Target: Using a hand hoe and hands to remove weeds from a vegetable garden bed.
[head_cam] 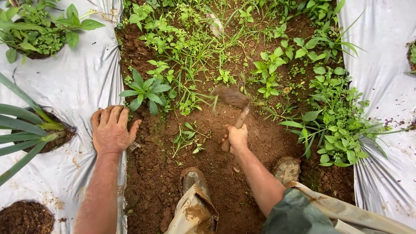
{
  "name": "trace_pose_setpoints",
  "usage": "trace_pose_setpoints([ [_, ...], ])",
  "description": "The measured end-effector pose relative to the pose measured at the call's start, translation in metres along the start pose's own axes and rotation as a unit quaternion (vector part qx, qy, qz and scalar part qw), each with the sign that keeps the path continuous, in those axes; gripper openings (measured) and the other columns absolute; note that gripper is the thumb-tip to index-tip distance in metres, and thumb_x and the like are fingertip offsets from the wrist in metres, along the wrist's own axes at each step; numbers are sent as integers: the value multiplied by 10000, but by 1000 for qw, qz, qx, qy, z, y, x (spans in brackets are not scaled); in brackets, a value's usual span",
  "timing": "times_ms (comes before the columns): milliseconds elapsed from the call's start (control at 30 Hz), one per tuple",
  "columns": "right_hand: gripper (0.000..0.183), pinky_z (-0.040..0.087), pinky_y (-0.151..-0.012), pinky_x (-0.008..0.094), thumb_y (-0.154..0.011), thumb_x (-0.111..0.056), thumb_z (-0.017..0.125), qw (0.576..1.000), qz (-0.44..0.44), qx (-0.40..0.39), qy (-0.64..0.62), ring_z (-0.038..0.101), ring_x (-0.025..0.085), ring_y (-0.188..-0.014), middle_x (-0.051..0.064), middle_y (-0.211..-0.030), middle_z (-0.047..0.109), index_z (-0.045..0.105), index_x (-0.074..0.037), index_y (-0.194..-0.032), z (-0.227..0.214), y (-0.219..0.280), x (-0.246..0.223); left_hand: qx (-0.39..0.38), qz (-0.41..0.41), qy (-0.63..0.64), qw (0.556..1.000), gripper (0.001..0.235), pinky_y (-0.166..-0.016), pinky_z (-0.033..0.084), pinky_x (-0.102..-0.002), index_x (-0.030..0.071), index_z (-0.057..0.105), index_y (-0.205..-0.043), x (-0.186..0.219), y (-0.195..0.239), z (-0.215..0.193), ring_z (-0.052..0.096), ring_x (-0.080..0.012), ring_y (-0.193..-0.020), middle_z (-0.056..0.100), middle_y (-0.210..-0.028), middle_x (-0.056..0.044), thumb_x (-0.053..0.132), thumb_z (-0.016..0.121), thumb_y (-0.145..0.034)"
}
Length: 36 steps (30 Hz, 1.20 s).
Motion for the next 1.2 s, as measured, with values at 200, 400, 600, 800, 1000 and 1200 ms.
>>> trace_pose_setpoints([
  [200, 311, 535, -352, 339, -831, -26, 651, 999, -23, 35, -26, 535, 147, -430, 66, -611, 508, 463, -98, -1068, 1, -15, -16, -18, -16, -17, 1000, 438, -1086, 447, -410, 188, 720, -1144, 0, -4, -1, 666, -198, -1152, 703, -1147, -11, 514, 738, -852],
  [400, 283, 539, -336, 362, -837, -18, 684, 999, -32, 18, 26, 552, 158, -433, 76, -624, 552, 499, -67, -1046, -13, -17, -25, -15, -12, -20, 1000, 436, -1083, 444, -406, 199, 710, -1146, -1, 0, 5, 666, -190, -1151, 697, -1150, -4, 525, 717, -858],
  [600, 276, 499, -310, 388, -814, -23, 709, 995, -36, -42, 83, 536, 203, -365, 90, -542, 517, 512, -56, -1003, 6, -8, -25, -15, -11, -22, 1000, 431, -1082, 445, -406, 199, 713, -1139, -1, 0, 6, 666, -192, -1147, 702, -1149, -4, 533, 713, -866],
  [800, 236, 506, -328, 353, -838, -46, 652, 1000, -18, -16, 19, 532, 181, -364, 60, -521, 491, 490, -78, -1007, 26, -1, -12, -12, -9, -16, 1000, 433, -1073, 443, -404, 186, 714, -1133, -1, 1, 3, 660, -200, -1143, 689, -1141, -15, 506, 736, -842],
  [1000, 281, 518, -373, 331, -851, 4, 660, 982, -28, -106, 154, 540, 165, -412, 79, -595, 528, 506, -11, -1085, 43, 40, -41, -4, -13, -6, 1000, 434, -1066, 445, -406, 181, 715, -1119, -3, 3, 8, 658, -202, -1141, 688, -1135, -16, 492, 756, -820],
  [1200, 286, 511, -351, 348, -847, -36, 630, 996, -14, -59, 63, 548, 178, -382, 48, -550, 509, 432, -59, -1052, 53, 25, -25, -2, -17, 0, 1000, 393, -1054, 443, -413, 181, 708, -1098, -2, -1, 5, 658, -204, -1129, 681, -1114, -19, 493, 717, -860],
])
Point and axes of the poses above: each hand's wrist, its own y-axis away from the middle knuckle, its own z-axis out of the palm, x = y × z, the point moved 10 cm from there along -y, towards the middle knuckle
